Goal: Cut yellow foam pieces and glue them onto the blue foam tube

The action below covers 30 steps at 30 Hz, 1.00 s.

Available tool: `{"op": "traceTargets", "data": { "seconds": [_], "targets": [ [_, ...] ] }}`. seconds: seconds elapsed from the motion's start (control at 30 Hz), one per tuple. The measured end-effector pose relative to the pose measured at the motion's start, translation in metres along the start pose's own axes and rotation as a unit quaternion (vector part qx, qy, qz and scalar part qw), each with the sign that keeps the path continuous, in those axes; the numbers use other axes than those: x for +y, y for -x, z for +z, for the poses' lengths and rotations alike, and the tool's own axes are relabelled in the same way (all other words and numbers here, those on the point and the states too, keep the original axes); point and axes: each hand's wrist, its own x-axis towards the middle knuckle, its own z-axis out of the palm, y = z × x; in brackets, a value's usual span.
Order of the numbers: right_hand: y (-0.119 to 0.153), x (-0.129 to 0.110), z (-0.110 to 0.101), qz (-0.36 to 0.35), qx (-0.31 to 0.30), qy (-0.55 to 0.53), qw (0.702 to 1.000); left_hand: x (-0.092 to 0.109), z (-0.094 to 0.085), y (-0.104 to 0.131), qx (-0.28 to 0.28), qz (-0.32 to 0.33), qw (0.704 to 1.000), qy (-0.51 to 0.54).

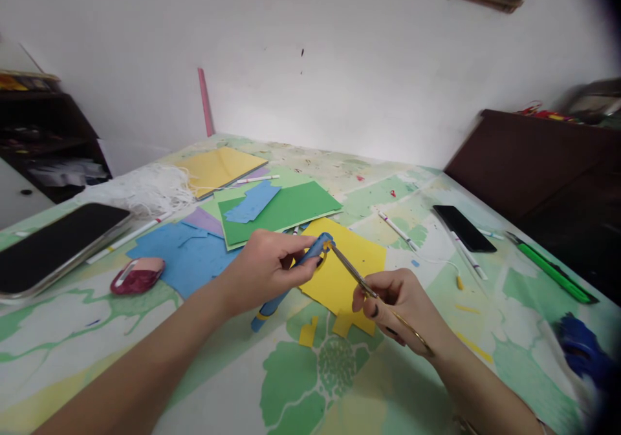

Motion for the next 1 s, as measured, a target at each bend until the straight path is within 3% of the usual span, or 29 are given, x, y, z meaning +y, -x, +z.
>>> {"op": "traceTargets", "data": {
  "seconds": [1.0],
  "targets": [
    [-0.0005,-0.0029,0.0011,0.067,0.001,0.0,0.998,-0.005,-0.0017,-0.0018,-0.014,0.011,1.0,-0.026]
  ]
}}
